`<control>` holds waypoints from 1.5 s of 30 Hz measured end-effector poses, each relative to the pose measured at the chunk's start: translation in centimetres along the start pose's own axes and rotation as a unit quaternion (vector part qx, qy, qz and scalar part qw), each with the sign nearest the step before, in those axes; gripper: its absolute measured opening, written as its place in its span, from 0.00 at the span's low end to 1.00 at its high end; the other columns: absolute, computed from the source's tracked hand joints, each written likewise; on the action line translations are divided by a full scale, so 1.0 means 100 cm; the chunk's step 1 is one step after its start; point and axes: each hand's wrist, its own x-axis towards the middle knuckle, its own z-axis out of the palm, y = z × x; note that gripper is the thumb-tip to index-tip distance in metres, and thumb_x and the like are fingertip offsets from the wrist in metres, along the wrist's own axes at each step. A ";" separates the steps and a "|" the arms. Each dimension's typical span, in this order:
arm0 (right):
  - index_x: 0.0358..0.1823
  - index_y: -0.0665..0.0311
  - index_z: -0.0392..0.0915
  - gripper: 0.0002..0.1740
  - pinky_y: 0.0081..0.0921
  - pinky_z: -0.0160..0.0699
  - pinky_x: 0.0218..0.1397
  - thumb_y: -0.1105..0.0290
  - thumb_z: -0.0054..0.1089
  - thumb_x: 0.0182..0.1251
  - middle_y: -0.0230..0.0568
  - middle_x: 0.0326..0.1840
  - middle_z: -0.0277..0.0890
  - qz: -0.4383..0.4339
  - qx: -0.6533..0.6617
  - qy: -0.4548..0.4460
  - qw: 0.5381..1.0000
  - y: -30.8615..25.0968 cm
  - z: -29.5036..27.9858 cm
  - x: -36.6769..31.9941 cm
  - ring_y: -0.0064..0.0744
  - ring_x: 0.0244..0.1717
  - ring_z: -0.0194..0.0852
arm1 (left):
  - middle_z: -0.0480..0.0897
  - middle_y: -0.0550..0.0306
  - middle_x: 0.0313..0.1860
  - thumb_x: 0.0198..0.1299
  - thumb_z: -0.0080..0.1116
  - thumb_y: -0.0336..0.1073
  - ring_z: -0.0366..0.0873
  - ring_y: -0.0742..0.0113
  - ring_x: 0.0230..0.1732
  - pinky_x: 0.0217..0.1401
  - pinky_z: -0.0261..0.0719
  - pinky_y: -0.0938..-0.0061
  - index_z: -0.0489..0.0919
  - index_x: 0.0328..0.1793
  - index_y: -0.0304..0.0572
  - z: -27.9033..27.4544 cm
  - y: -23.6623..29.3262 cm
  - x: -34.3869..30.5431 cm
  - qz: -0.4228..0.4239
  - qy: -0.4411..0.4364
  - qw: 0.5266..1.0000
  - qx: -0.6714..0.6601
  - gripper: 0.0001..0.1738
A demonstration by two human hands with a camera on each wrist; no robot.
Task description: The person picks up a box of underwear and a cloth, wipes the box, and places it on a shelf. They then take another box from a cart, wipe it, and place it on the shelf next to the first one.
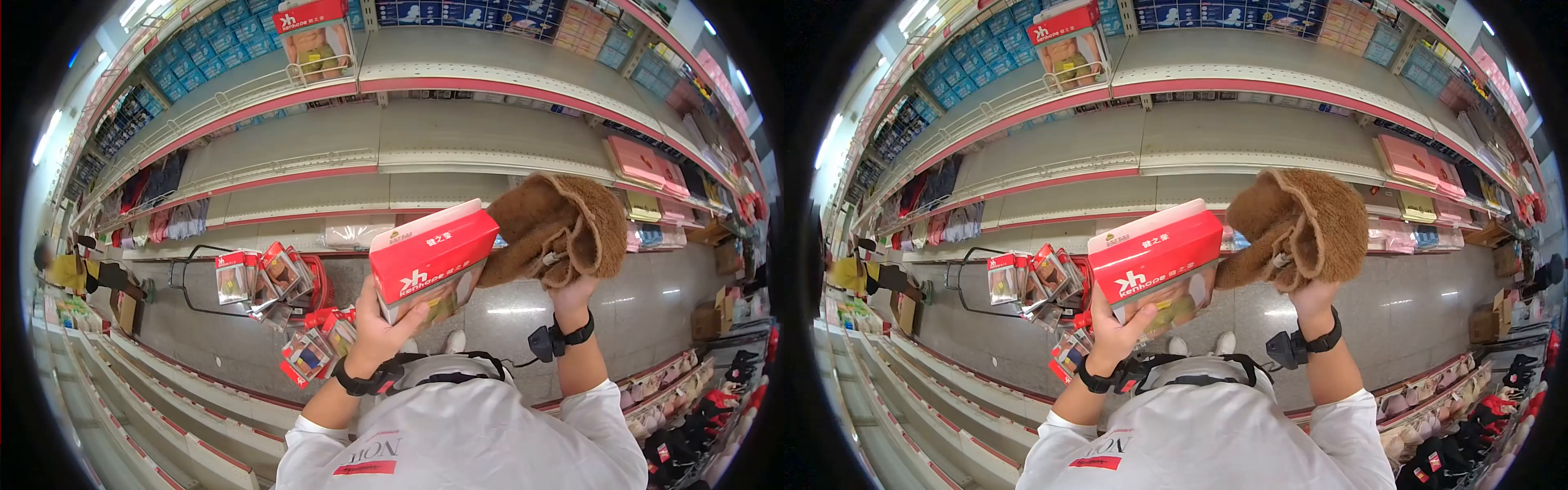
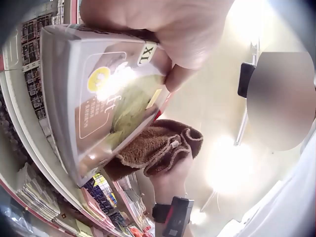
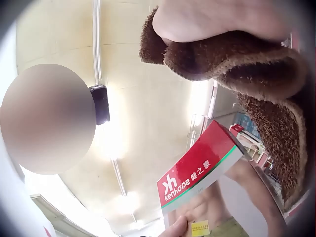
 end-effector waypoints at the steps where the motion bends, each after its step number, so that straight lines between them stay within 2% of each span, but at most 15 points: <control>1: 0.62 0.63 0.62 0.32 0.37 0.77 0.52 0.45 0.42 0.67 0.42 0.57 0.68 0.005 0.025 -0.006 1.000 -0.001 -0.003 -0.002 0.39 0.53 0.71 | 0.79 0.51 0.44 0.48 0.68 0.32 0.77 0.68 0.45 0.51 0.72 0.72 0.67 0.54 0.34 0.000 -0.004 -0.002 -0.005 -0.001 1.000 -0.025 0.28; 3: 0.63 0.62 0.62 0.32 0.38 0.76 0.53 0.45 0.41 0.67 0.41 0.58 0.67 0.009 0.052 -0.012 0.999 -0.001 -0.011 -0.004 0.39 0.55 0.70 | 0.78 0.52 0.46 0.48 0.68 0.30 0.75 0.69 0.47 0.53 0.71 0.73 0.67 0.53 0.35 -0.002 -0.009 -0.003 -0.016 -0.001 0.997 -0.075 0.28; 5: 0.63 0.62 0.62 0.32 0.38 0.77 0.51 0.46 0.41 0.67 0.43 0.59 0.66 -0.013 -0.060 0.009 0.998 0.006 -0.028 -0.008 0.39 0.55 0.70 | 0.79 0.52 0.46 0.47 0.69 0.30 0.75 0.69 0.47 0.52 0.71 0.73 0.67 0.53 0.35 -0.004 -0.010 -0.002 -0.007 -0.009 0.999 -0.048 0.28; 9: 0.65 0.61 0.57 0.30 0.39 0.79 0.52 0.50 0.41 0.69 0.46 0.61 0.64 0.063 0.244 -0.101 0.962 -0.017 -0.013 -0.012 0.39 0.58 0.68 | 0.79 0.51 0.46 0.46 0.69 0.29 0.76 0.68 0.46 0.51 0.72 0.72 0.67 0.54 0.35 -0.004 -0.015 -0.005 -0.006 -0.010 0.999 -0.044 0.29; 10: 0.65 0.61 0.57 0.30 0.39 0.79 0.52 0.50 0.41 0.69 0.46 0.61 0.64 0.064 0.245 -0.100 0.962 -0.015 -0.014 -0.013 0.39 0.58 0.68 | 0.79 0.51 0.46 0.46 0.69 0.29 0.76 0.68 0.46 0.51 0.72 0.72 0.67 0.54 0.35 -0.004 -0.015 -0.005 -0.007 -0.011 0.999 -0.044 0.29; 12: 0.67 0.60 0.54 0.30 0.38 0.76 0.57 0.50 0.40 0.70 0.47 0.62 0.63 -0.017 -0.108 -0.031 0.994 -0.009 -0.016 -0.017 0.40 0.59 0.67 | 0.79 0.51 0.46 0.45 0.69 0.28 0.77 0.66 0.45 0.49 0.73 0.72 0.70 0.53 0.36 -0.004 -0.014 -0.003 0.020 -0.026 0.999 -0.020 0.28; 13: 0.67 0.60 0.54 0.30 0.38 0.76 0.57 0.50 0.40 0.70 0.47 0.62 0.63 -0.017 -0.108 -0.029 0.994 -0.008 -0.014 -0.015 0.40 0.59 0.67 | 0.79 0.51 0.46 0.45 0.69 0.28 0.77 0.66 0.45 0.49 0.73 0.72 0.70 0.53 0.36 -0.004 -0.010 0.000 0.020 -0.029 0.999 -0.019 0.28; 15: 0.64 0.57 0.53 0.42 0.42 0.67 0.64 0.67 0.71 0.50 0.47 0.69 0.53 -0.145 -0.145 0.018 0.979 -0.008 -0.005 -0.009 0.42 0.64 0.61 | 0.80 0.50 0.46 0.43 0.70 0.28 0.79 0.61 0.44 0.47 0.74 0.71 0.72 0.53 0.38 -0.003 -0.001 0.008 0.064 -0.089 0.992 0.061 0.28; 16: 0.64 0.57 0.53 0.42 0.42 0.67 0.64 0.67 0.71 0.50 0.47 0.69 0.53 -0.148 -0.144 0.025 0.978 -0.010 0.001 -0.004 0.42 0.64 0.61 | 0.80 0.48 0.45 0.40 0.70 0.29 0.80 0.53 0.44 0.46 0.75 0.68 0.75 0.51 0.39 -0.003 -0.005 0.010 0.090 -0.107 0.987 0.083 0.27; 20: 0.56 0.58 0.61 0.25 0.43 0.68 0.59 0.67 0.61 0.59 0.48 0.57 0.70 -0.261 -0.119 -0.357 0.889 -0.037 0.051 0.018 0.46 0.56 0.71 | 0.81 0.47 0.41 0.37 0.68 0.33 0.79 0.48 0.42 0.46 0.76 0.64 0.77 0.47 0.38 -0.002 -0.004 0.013 0.089 -0.163 0.970 0.156 0.25; 22: 0.51 0.57 0.68 0.23 0.43 0.70 0.54 0.67 0.62 0.52 0.44 0.51 0.75 -0.321 -0.263 -0.406 0.814 -0.046 0.075 0.010 0.48 0.51 0.74 | 0.81 0.46 0.41 0.37 0.68 0.33 0.79 0.48 0.41 0.45 0.76 0.64 0.78 0.46 0.37 -0.001 -0.005 0.011 0.053 -0.180 0.974 0.129 0.25; 23: 0.52 0.58 0.70 0.27 0.39 0.71 0.50 0.66 0.64 0.46 0.42 0.47 0.76 -0.312 -0.284 -0.404 0.812 -0.044 0.078 0.006 0.45 0.47 0.75 | 0.81 0.46 0.40 0.37 0.68 0.33 0.79 0.48 0.40 0.43 0.76 0.64 0.78 0.45 0.36 -0.001 -0.005 0.011 0.014 -0.193 0.976 0.101 0.24; 26: 0.51 0.59 0.72 0.27 0.34 0.73 0.42 0.65 0.63 0.44 0.39 0.41 0.77 -0.270 -0.340 -0.411 0.802 -0.047 0.075 0.005 0.41 0.39 0.75 | 0.80 0.49 0.36 0.36 0.69 0.35 0.78 0.50 0.36 0.39 0.76 0.65 0.79 0.42 0.37 -0.010 -0.008 0.011 0.071 -0.232 0.959 0.148 0.22; 31: 0.43 0.61 0.76 0.20 0.28 0.70 0.29 0.66 0.60 0.45 0.36 0.31 0.76 -0.384 -0.337 -0.353 0.784 -0.029 0.063 0.006 0.35 0.26 0.72 | 0.78 0.51 0.34 0.35 0.68 0.34 0.78 0.52 0.34 0.36 0.76 0.67 0.79 0.40 0.38 -0.008 -0.004 0.005 0.092 -0.223 0.956 0.169 0.21; 45: 0.38 0.62 0.73 0.16 0.28 0.71 0.26 0.69 0.62 0.44 0.37 0.29 0.76 -0.411 -0.307 -0.360 0.779 -0.030 0.035 0.019 0.35 0.25 0.74 | 0.80 0.53 0.34 0.36 0.71 0.33 0.79 0.58 0.32 0.36 0.76 0.69 0.81 0.43 0.37 -0.011 -0.004 0.007 0.161 -0.228 0.950 0.138 0.23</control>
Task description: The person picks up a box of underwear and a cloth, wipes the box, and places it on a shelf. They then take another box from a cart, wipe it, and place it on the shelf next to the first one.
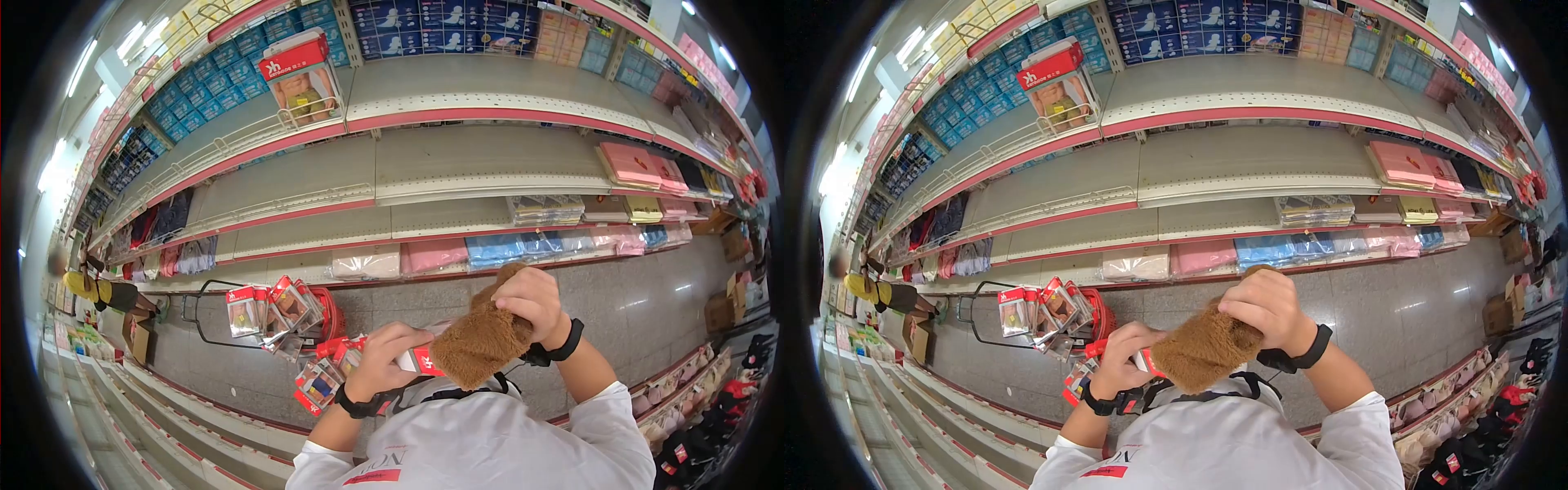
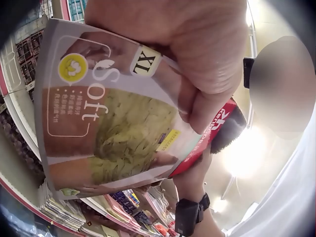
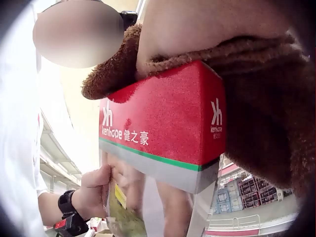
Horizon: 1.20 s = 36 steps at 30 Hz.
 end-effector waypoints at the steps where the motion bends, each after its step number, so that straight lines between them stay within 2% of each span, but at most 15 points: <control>1: 0.38 0.62 0.73 0.17 0.28 0.71 0.26 0.69 0.62 0.44 0.38 0.29 0.77 -0.006 0.000 0.000 1.000 0.000 -0.001 -0.001 0.35 0.25 0.74 | 0.80 0.53 0.34 0.36 0.71 0.33 0.79 0.58 0.32 0.36 0.76 0.69 0.81 0.43 0.37 0.001 0.000 0.000 0.000 0.002 1.000 -0.001 0.23; 8: 0.39 0.64 0.72 0.14 0.29 0.73 0.29 0.70 0.61 0.50 0.41 0.29 0.77 0.045 0.081 -0.012 0.996 0.001 -0.012 -0.014 0.38 0.25 0.75 | 0.80 0.52 0.36 0.34 0.69 0.31 0.78 0.56 0.35 0.39 0.76 0.69 0.80 0.46 0.38 0.003 -0.001 0.002 -0.029 -0.022 0.999 -0.033 0.26; 10: 0.40 0.66 0.73 0.14 0.30 0.75 0.32 0.70 0.61 0.52 0.43 0.30 0.77 0.162 0.165 0.109 0.967 0.002 -0.010 -0.034 0.37 0.28 0.76 | 0.79 0.52 0.36 0.31 0.66 0.29 0.78 0.55 0.36 0.40 0.76 0.68 0.80 0.47 0.40 0.004 -0.003 0.001 -0.038 -0.024 0.998 -0.043 0.28; 11: 0.40 0.66 0.71 0.15 0.29 0.76 0.35 0.72 0.63 0.52 0.44 0.33 0.76 0.268 0.225 0.168 0.922 -0.003 -0.009 -0.042 0.34 0.32 0.76 | 0.79 0.52 0.36 0.32 0.67 0.29 0.78 0.55 0.36 0.40 0.76 0.68 0.80 0.47 0.40 0.005 -0.004 -0.001 -0.049 -0.013 0.997 -0.053 0.27; 12: 0.40 0.66 0.71 0.15 0.29 0.76 0.35 0.72 0.63 0.52 0.44 0.33 0.76 0.268 0.225 0.167 0.922 -0.002 -0.010 -0.047 0.34 0.32 0.76 | 0.79 0.52 0.36 0.33 0.68 0.30 0.78 0.55 0.36 0.39 0.76 0.68 0.80 0.48 0.40 0.004 -0.005 -0.002 -0.061 -0.003 0.996 -0.062 0.27; 14: 0.40 0.66 0.68 0.17 0.28 0.77 0.38 0.76 0.65 0.50 0.43 0.35 0.73 0.371 0.224 0.253 0.865 -0.004 -0.013 -0.042 0.32 0.35 0.75 | 0.79 0.51 0.36 0.34 0.68 0.31 0.78 0.55 0.35 0.39 0.76 0.68 0.80 0.48 0.40 0.003 -0.005 -0.002 -0.061 0.001 0.997 -0.055 0.27; 16: 0.43 0.66 0.64 0.21 0.29 0.78 0.42 0.80 0.65 0.49 0.43 0.37 0.71 0.350 0.225 0.256 0.873 -0.020 -0.017 -0.015 0.33 0.39 0.74 | 0.79 0.51 0.35 0.35 0.69 0.31 0.78 0.55 0.34 0.39 0.76 0.68 0.80 0.48 0.40 0.001 -0.004 -0.001 -0.060 0.004 0.997 -0.049 0.26; 18: 0.48 0.63 0.62 0.26 0.35 0.76 0.49 0.79 0.66 0.49 0.47 0.43 0.72 0.337 0.066 0.131 0.930 -0.051 -0.020 0.024 0.38 0.45 0.73 | 0.80 0.51 0.34 0.36 0.71 0.32 0.79 0.57 0.33 0.36 0.76 0.70 0.80 0.45 0.38 0.002 -0.002 0.005 -0.049 -0.012 0.999 0.011 0.24; 20: 0.53 0.57 0.60 0.26 0.40 0.72 0.53 0.75 0.63 0.55 0.51 0.50 0.72 0.210 0.334 0.234 0.888 -0.042 0.010 -0.005 0.43 0.51 0.71 | 0.80 0.52 0.33 0.34 0.71 0.32 0.79 0.57 0.33 0.35 0.76 0.70 0.80 0.44 0.38 0.006 0.002 0.011 -0.035 -0.013 0.998 0.050 0.25; 22: 0.52 0.54 0.62 0.19 0.42 0.72 0.52 0.67 0.55 0.62 0.52 0.50 0.73 0.130 0.199 0.098 0.966 -0.023 0.014 -0.016 0.49 0.50 0.73 | 0.80 0.52 0.33 0.32 0.70 0.31 0.79 0.57 0.33 0.35 0.76 0.69 0.81 0.44 0.39 0.009 0.005 0.014 -0.021 -0.014 0.995 0.092 0.25; 24: 0.49 0.57 0.66 0.19 0.38 0.75 0.42 0.68 0.58 0.57 0.50 0.43 0.76 0.113 0.097 0.080 0.986 -0.023 0.024 -0.017 0.48 0.40 0.76 | 0.80 0.54 0.33 0.30 0.69 0.31 0.79 0.56 0.33 0.35 0.76 0.68 0.81 0.43 0.40 0.011 0.007 0.014 -0.032 -0.018 0.996 0.085 0.26; 30: 0.40 0.65 0.71 0.14 0.30 0.73 0.26 0.70 0.61 0.52 0.44 0.28 0.76 0.117 0.101 0.116 0.981 -0.006 0.015 -0.031 0.40 0.25 0.74 | 0.81 0.54 0.34 0.30 0.68 0.31 0.79 0.57 0.34 0.37 0.77 0.68 0.82 0.43 0.40 0.010 0.011 0.019 0.031 -0.030 0.997 0.060 0.25; 34: 0.40 0.66 0.71 0.14 0.30 0.73 0.26 0.73 0.61 0.51 0.44 0.26 0.75 0.106 0.009 0.122 0.987 0.012 0.005 -0.050 0.41 0.25 0.75 | 0.81 0.53 0.35 0.31 0.70 0.31 0.80 0.57 0.35 0.37 0.77 0.68 0.81 0.43 0.40 0.004 0.005 0.014 0.038 -0.033 0.997 0.059 0.25; 35: 0.42 0.66 0.71 0.13 0.30 0.76 0.32 0.73 0.58 0.55 0.45 0.31 0.76 0.183 0.046 0.098 0.977 0.018 0.004 -0.070 0.41 0.29 0.77 | 0.81 0.52 0.36 0.32 0.70 0.31 0.80 0.56 0.35 0.37 0.77 0.68 0.80 0.44 0.40 0.002 0.003 0.010 0.036 -0.009 0.999 0.032 0.25; 36: 0.42 0.66 0.71 0.13 0.30 0.76 0.32 0.73 0.58 0.55 0.45 0.31 0.76 0.183 0.043 0.098 0.977 0.024 0.010 -0.087 0.41 0.29 0.77 | 0.81 0.52 0.36 0.33 0.71 0.31 0.80 0.56 0.35 0.37 0.77 0.68 0.79 0.45 0.40 -0.001 -0.001 0.007 0.035 0.014 0.999 0.004 0.25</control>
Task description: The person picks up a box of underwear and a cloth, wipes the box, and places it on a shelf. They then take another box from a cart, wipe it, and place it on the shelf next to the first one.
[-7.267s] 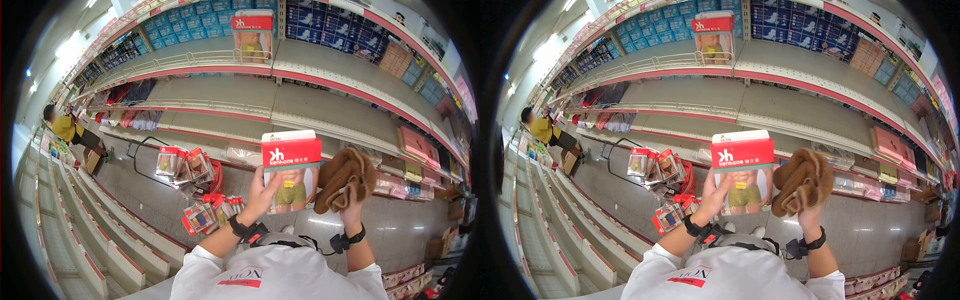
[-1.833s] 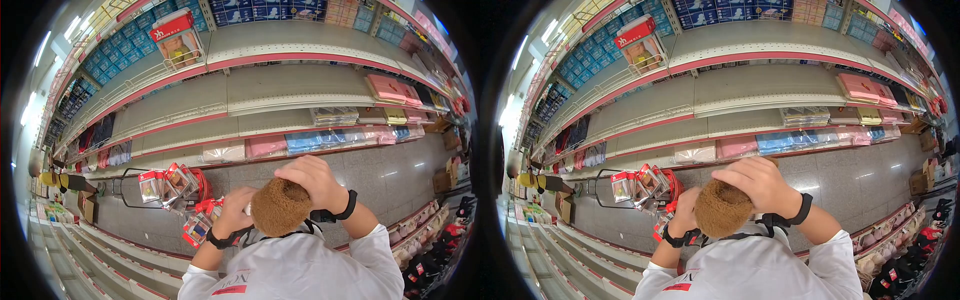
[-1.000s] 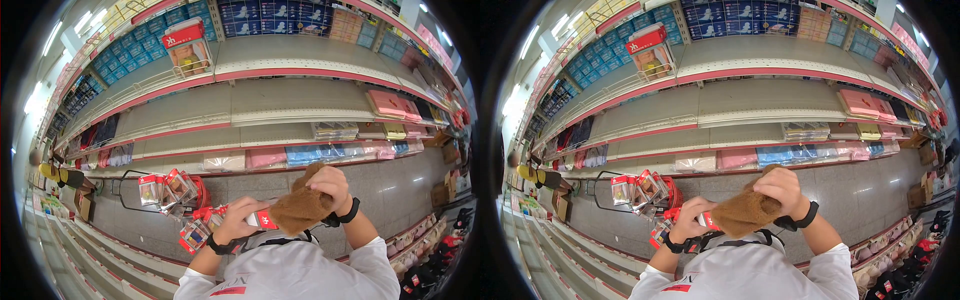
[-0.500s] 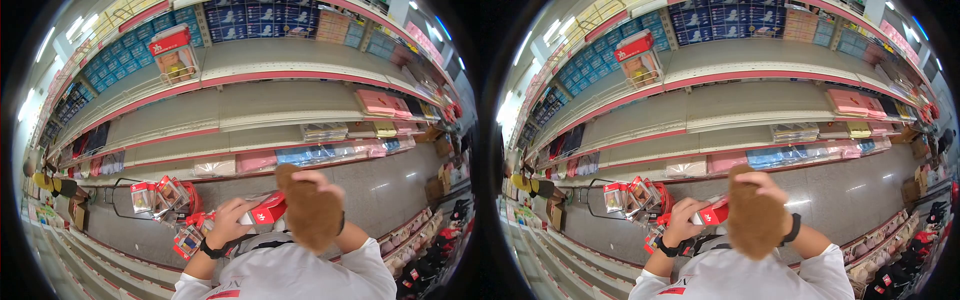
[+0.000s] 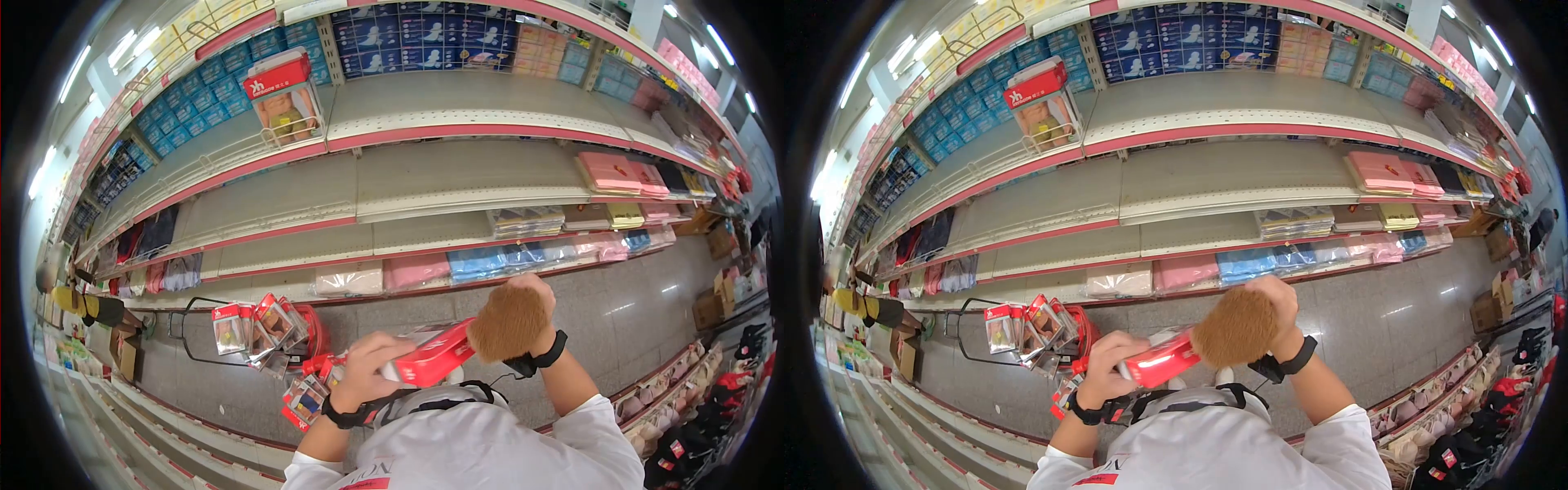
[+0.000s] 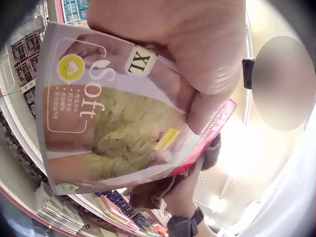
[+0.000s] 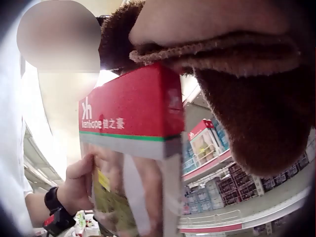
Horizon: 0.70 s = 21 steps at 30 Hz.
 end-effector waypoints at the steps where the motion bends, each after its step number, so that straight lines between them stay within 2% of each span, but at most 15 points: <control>1: 0.43 0.66 0.71 0.12 0.30 0.77 0.35 0.72 0.56 0.59 0.45 0.34 0.76 0.101 0.137 0.083 0.982 0.004 -0.002 -0.006 0.41 0.33 0.77 | 0.81 0.50 0.37 0.36 0.71 0.30 0.80 0.57 0.35 0.37 0.77 0.69 0.78 0.46 0.40 -0.002 -0.004 -0.002 0.010 0.010 1.000 -0.012 0.25; 2: 0.45 0.66 0.71 0.11 0.30 0.78 0.39 0.71 0.54 0.62 0.45 0.38 0.76 0.198 0.269 0.166 0.928 0.008 -0.005 -0.013 0.41 0.36 0.78 | 0.81 0.50 0.37 0.36 0.71 0.30 0.80 0.57 0.35 0.37 0.77 0.69 0.78 0.46 0.40 -0.005 -0.006 -0.003 0.014 0.007 1.000 -0.019 0.25; 3: 0.48 0.65 0.69 0.12 0.30 0.78 0.43 0.70 0.51 0.66 0.44 0.41 0.75 0.258 0.078 0.072 0.960 0.015 -0.008 -0.022 0.37 0.40 0.78 | 0.81 0.50 0.37 0.36 0.71 0.30 0.80 0.57 0.35 0.37 0.77 0.69 0.79 0.46 0.40 -0.007 -0.006 -0.003 0.006 0.013 1.000 -0.004 0.25; 4: 0.48 0.65 0.69 0.12 0.30 0.78 0.43 0.70 0.51 0.66 0.44 0.41 0.75 0.258 0.072 0.075 0.960 0.011 -0.013 -0.020 0.37 0.40 0.78 | 0.81 0.50 0.37 0.37 0.71 0.30 0.80 0.58 0.35 0.37 0.77 0.70 0.79 0.46 0.40 -0.008 -0.007 -0.003 -0.002 0.018 1.000 0.012 0.24; 6: 0.52 0.64 0.67 0.14 0.30 0.78 0.45 0.72 0.51 0.65 0.44 0.43 0.75 0.196 -0.001 0.073 0.978 -0.002 -0.025 -0.013 0.34 0.43 0.77 | 0.81 0.51 0.36 0.36 0.71 0.30 0.79 0.58 0.33 0.36 0.77 0.70 0.79 0.45 0.40 -0.006 -0.007 0.002 -0.012 0.018 1.000 0.014 0.24; 7: 0.55 0.63 0.66 0.17 0.30 0.76 0.49 0.74 0.49 0.65 0.44 0.47 0.74 0.289 0.177 -0.063 0.939 -0.017 -0.036 0.006 0.31 0.50 0.73 | 0.81 0.51 0.35 0.35 0.70 0.30 0.79 0.58 0.33 0.35 0.77 0.69 0.80 0.45 0.40 -0.005 -0.006 0.004 -0.020 -0.005 0.999 0.034 0.24; 8: 0.55 0.63 0.66 0.17 0.30 0.76 0.49 0.74 0.49 0.65 0.44 0.47 0.74 0.288 0.176 -0.061 0.939 -0.043 -0.037 0.023 0.31 0.50 0.73 | 0.81 0.52 0.34 0.34 0.70 0.31 0.79 0.57 0.32 0.34 0.76 0.69 0.80 0.44 0.41 -0.005 -0.006 0.005 -0.028 -0.027 0.998 0.054 0.25; 9: 0.54 0.63 0.67 0.17 0.31 0.76 0.49 0.73 0.51 0.63 0.43 0.48 0.74 0.342 0.230 0.006 0.911 -0.071 -0.028 0.042 0.32 0.50 0.73 | 0.81 0.52 0.34 0.34 0.70 0.31 0.79 0.57 0.32 0.34 0.76 0.69 0.80 0.44 0.41 -0.003 -0.007 0.008 -0.027 -0.028 0.998 0.054 0.25; 10: 0.54 0.63 0.68 0.18 0.31 0.75 0.50 0.72 0.53 0.61 0.43 0.48 0.74 0.391 0.282 0.072 0.873 -0.085 -0.017 0.053 0.33 0.51 0.72 | 0.80 0.52 0.33 0.33 0.70 0.31 0.78 0.56 0.31 0.34 0.76 0.69 0.81 0.43 0.41 0.002 -0.007 0.011 -0.014 -0.045 0.995 0.083 0.24; 11: 0.54 0.63 0.68 0.18 0.31 0.75 0.50 0.72 0.53 0.61 0.43 0.48 0.74 0.391 0.282 0.074 0.873 -0.083 -0.004 0.050 0.33 0.51 0.72 | 0.80 0.53 0.33 0.32 0.70 0.31 0.78 0.56 0.31 0.34 0.76 0.68 0.81 0.42 0.41 0.006 -0.006 0.014 0.000 -0.061 0.992 0.111 0.24; 12: 0.51 0.64 0.69 0.18 0.33 0.76 0.48 0.70 0.56 0.59 0.43 0.46 0.75 0.299 0.201 0.019 0.933 -0.074 0.011 0.042 0.35 0.47 0.74 | 0.80 0.53 0.33 0.32 0.70 0.31 0.78 0.56 0.31 0.34 0.76 0.68 0.81 0.42 0.41 0.009 -0.003 0.016 0.001 -0.061 0.992 0.111 0.24; 13: 0.49 0.64 0.70 0.19 0.34 0.76 0.46 0.67 0.59 0.56 0.42 0.44 0.76 0.201 0.116 -0.037 0.972 -0.067 0.019 0.037 0.37 0.44 0.76 | 0.80 0.53 0.32 0.31 0.69 0.31 0.78 0.55 0.31 0.34 0.76 0.67 0.81 0.42 0.41 0.011 -0.001 0.018 -0.025 -0.059 0.994 0.091 0.24; 14: 0.45 0.65 0.70 0.21 0.37 0.75 0.44 0.64 0.63 0.51 0.45 0.42 0.76 0.039 0.089 -0.108 0.989 -0.054 0.014 0.040 0.45 0.41 0.77 | 0.80 0.53 0.32 0.31 0.68 0.31 0.78 0.54 0.31 0.34 0.76 0.67 0.81 0.42 0.40 0.012 0.001 0.020 -0.052 -0.055 0.995 0.071 0.24; 16: 0.42 0.65 0.70 0.20 0.35 0.75 0.40 0.65 0.64 0.50 0.46 0.39 0.76 0.039 0.060 -0.077 0.994 -0.058 0.017 0.030 0.47 0.37 0.77 | 0.80 0.53 0.32 0.30 0.68 0.31 0.78 0.55 0.32 0.34 0.76 0.66 0.81 0.41 0.40 0.013 0.003 0.022 -0.027 -0.064 0.995 0.066 0.24; 21: 0.37 0.65 0.72 0.16 0.33 0.75 0.31 0.66 0.64 0.47 0.44 0.31 0.77 -0.003 0.026 -0.086 0.996 -0.047 0.007 0.033 0.44 0.28 0.76 | 0.80 0.54 0.31 0.28 0.67 0.31 0.79 0.55 0.32 0.35 0.76 0.66 0.81 0.41 0.39 0.017 0.005 0.023 0.020 -0.062 0.996 0.068 0.25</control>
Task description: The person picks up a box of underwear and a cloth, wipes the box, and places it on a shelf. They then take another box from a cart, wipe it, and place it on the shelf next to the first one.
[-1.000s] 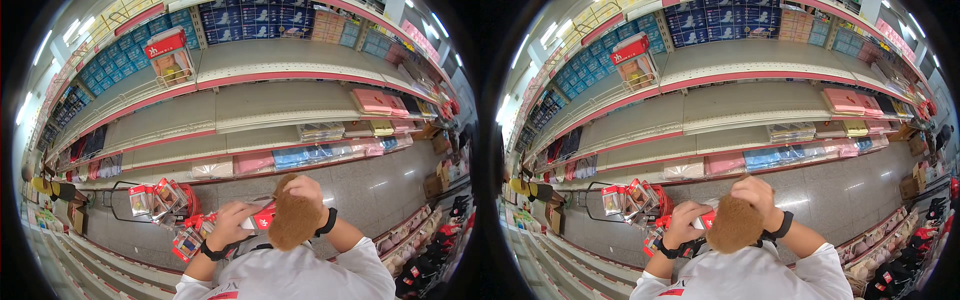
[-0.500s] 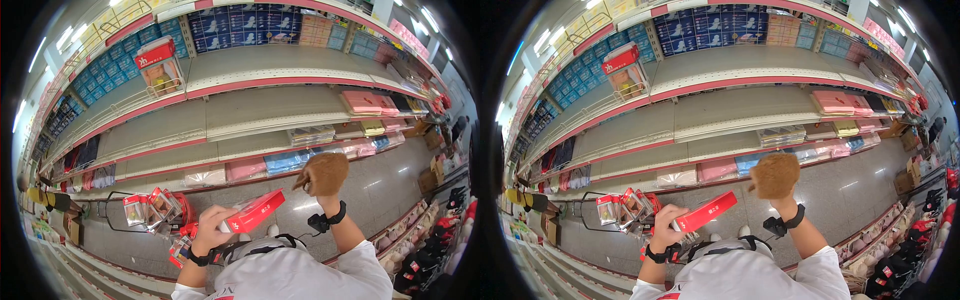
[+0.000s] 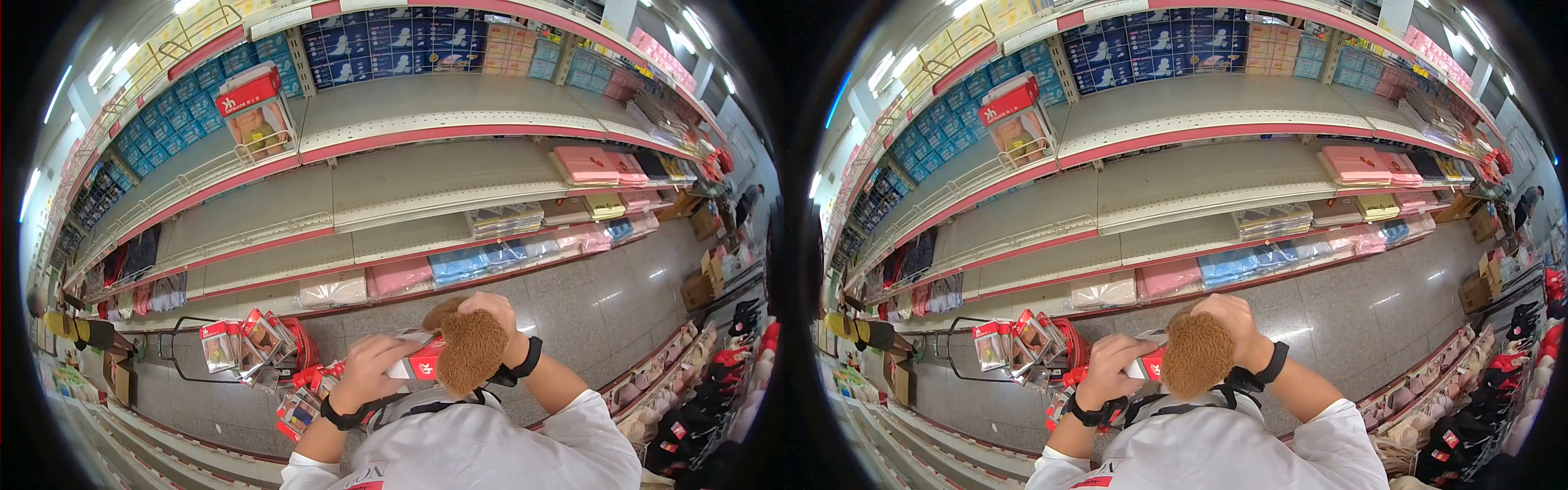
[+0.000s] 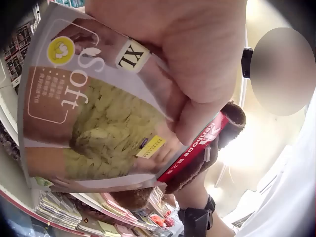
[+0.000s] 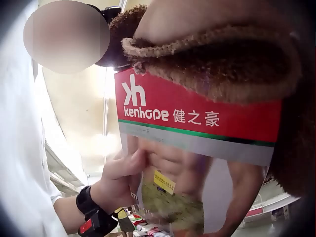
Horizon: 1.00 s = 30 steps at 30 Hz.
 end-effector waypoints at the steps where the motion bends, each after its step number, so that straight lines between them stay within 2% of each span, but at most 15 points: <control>1: 0.34 0.65 0.73 0.15 0.32 0.74 0.28 0.66 0.64 0.47 0.43 0.29 0.76 -0.011 -0.003 0.009 1.000 0.001 -0.001 0.003 0.43 0.26 0.75 | 0.80 0.56 0.33 0.28 0.66 0.31 0.79 0.56 0.34 0.36 0.76 0.67 0.82 0.42 0.42 -0.001 -0.001 0.000 -0.005 -0.005 1.000 -0.004 0.25; 3: 0.32 0.66 0.73 0.13 0.32 0.73 0.28 0.67 0.63 0.47 0.43 0.27 0.76 -0.014 -0.001 -0.009 1.000 0.003 -0.009 0.004 0.43 0.25 0.75 | 0.81 0.58 0.36 0.29 0.65 0.32 0.79 0.57 0.36 0.38 0.77 0.68 0.82 0.42 0.46 -0.002 -0.002 -0.001 -0.011 -0.010 1.000 -0.007 0.25; 5: 0.29 0.66 0.73 0.12 0.32 0.72 0.27 0.67 0.63 0.46 0.43 0.25 0.75 -0.015 0.004 -0.027 1.000 0.002 -0.018 0.003 0.43 0.24 0.74 | 0.82 0.53 0.35 0.27 0.67 0.31 0.79 0.55 0.33 0.35 0.76 0.67 0.82 0.41 0.40 -0.005 -0.002 -0.001 0.019 0.001 0.999 -0.048 0.25; 11: 0.26 0.65 0.73 0.10 0.30 0.72 0.25 0.67 0.60 0.48 0.42 0.21 0.74 -0.028 -0.083 -0.039 0.995 0.014 -0.032 -0.011 0.40 0.21 0.75 | 0.82 0.52 0.34 0.29 0.68 0.32 0.80 0.55 0.32 0.35 0.76 0.68 0.82 0.39 0.40 -0.011 0.000 0.003 0.020 -0.006 0.998 -0.066 0.23; 13: 0.32 0.67 0.75 0.11 0.29 0.75 0.29 0.66 0.58 0.54 0.46 0.26 0.77 -0.042 -0.102 -0.054 0.992 0.049 -0.038 -0.047 0.41 0.26 0.78 | 0.82 0.53 0.37 0.32 0.70 0.33 0.80 0.57 0.35 0.40 0.76 0.68 0.81 0.43 0.40 -0.013 -0.010 -0.009 -0.010 0.006 0.996 -0.092 0.25; 15: 0.43 0.68 0.75 0.15 0.31 0.78 0.41 0.64 0.55 0.60 0.49 0.39 0.78 0.226 -0.065 0.016 0.972 0.074 -0.036 -0.088 0.42 0.38 0.79 | 0.82 0.53 0.39 0.35 0.72 0.34 0.80 0.58 0.38 0.45 0.77 0.69 0.79 0.46 0.40 -0.009 -0.020 -0.020 -0.042 0.021 0.992 -0.118 0.27; 16: 0.43 0.68 0.75 0.15 0.31 0.78 0.41 0.64 0.55 0.60 0.49 0.39 0.78 0.228 -0.059 0.011 0.972 0.070 -0.038 -0.095 0.42 0.38 0.79 | 0.81 0.53 0.42 0.38 0.72 0.34 0.79 0.61 0.42 0.48 0.75 0.69 0.77 0.49 0.39 -0.005 -0.023 -0.026 -0.129 0.110 0.966 -0.194 0.28; 17: 0.47 0.67 0.75 0.16 0.32 0.76 0.49 0.65 0.54 0.62 0.48 0.47 0.76 0.141 -0.167 0.032 0.975 0.063 -0.040 -0.097 0.42 0.46 0.75 | 0.81 0.53 0.44 0.41 0.72 0.34 0.79 0.64 0.45 0.52 0.74 0.70 0.75 0.52 0.38 -0.002 -0.028 -0.032 -0.211 0.199 0.920 -0.263 0.29; 18: 0.51 0.66 0.74 0.17 0.34 0.73 0.56 0.65 0.53 0.64 0.47 0.54 0.73 0.050 -0.271 0.055 0.960 0.061 -0.041 -0.100 0.41 0.53 0.72 | 0.78 0.53 0.49 0.46 0.71 0.34 0.75 0.67 0.50 0.56 0.71 0.70 0.69 0.57 0.36 -0.003 -0.037 -0.037 -0.207 0.211 0.920 -0.259 0.32; 22: 0.61 0.66 0.63 0.27 0.34 0.65 0.63 0.59 0.53 0.65 0.44 0.57 0.66 0.079 -0.295 0.094 0.948 0.095 -0.051 -0.131 0.39 0.59 0.64 | 0.75 0.55 0.51 0.48 0.69 0.31 0.72 0.67 0.53 0.58 0.68 0.70 0.65 0.58 0.35 -0.013 -0.025 -0.023 -0.197 0.283 0.890 -0.299 0.32; 24: 0.61 0.64 0.63 0.25 0.34 0.65 0.62 0.57 0.48 0.68 0.42 0.57 0.67 0.209 -0.096 0.226 0.947 0.100 -0.054 -0.128 0.37 0.58 0.64 | 0.75 0.55 0.51 0.48 0.69 0.31 0.72 0.68 0.53 0.58 0.68 0.71 0.65 0.58 0.35 -0.014 -0.026 -0.027 -0.200 0.289 0.886 -0.302 0.32; 25: 0.61 0.64 0.63 0.25 0.33 0.66 0.61 0.56 0.46 0.69 0.41 0.57 0.67 0.271 0.006 0.285 0.919 0.097 -0.057 -0.124 0.36 0.58 0.64 | 0.74 0.56 0.51 0.48 0.68 0.31 0.71 0.68 0.53 0.58 0.67 0.72 0.66 0.58 0.36 -0.014 -0.025 -0.029 -0.203 0.290 0.883 -0.309 0.32; 27: 0.61 0.63 0.63 0.25 0.33 0.66 0.60 0.53 0.41 0.72 0.39 0.56 0.67 0.382 0.203 0.388 0.814 0.090 -0.064 -0.117 0.35 0.57 0.64 | 0.74 0.56 0.51 0.48 0.68 0.32 0.71 0.68 0.53 0.59 0.67 0.72 0.66 0.58 0.36 -0.014 -0.021 -0.029 -0.208 0.295 0.875 -0.323 0.31; 28: 0.63 0.61 0.61 0.25 0.34 0.67 0.63 0.56 0.47 0.70 0.38 0.60 0.64 0.360 0.201 0.316 0.854 0.057 -0.052 -0.085 0.37 0.60 0.64 | 0.74 0.56 0.51 0.49 0.68 0.32 0.71 0.69 0.52 0.59 0.67 0.72 0.66 0.58 0.36 -0.014 -0.019 -0.030 -0.212 0.296 0.867 -0.339 0.31; 30: 0.63 0.60 0.61 0.26 0.35 0.66 0.63 0.53 0.46 0.69 0.38 0.60 0.64 0.378 0.252 0.336 0.825 0.051 -0.051 -0.073 0.37 0.61 0.63 | 0.74 0.56 0.51 0.48 0.69 0.32 0.70 0.69 0.53 0.59 0.67 0.72 0.66 0.58 0.36 -0.014 -0.017 -0.034 -0.216 0.288 0.867 -0.346 0.31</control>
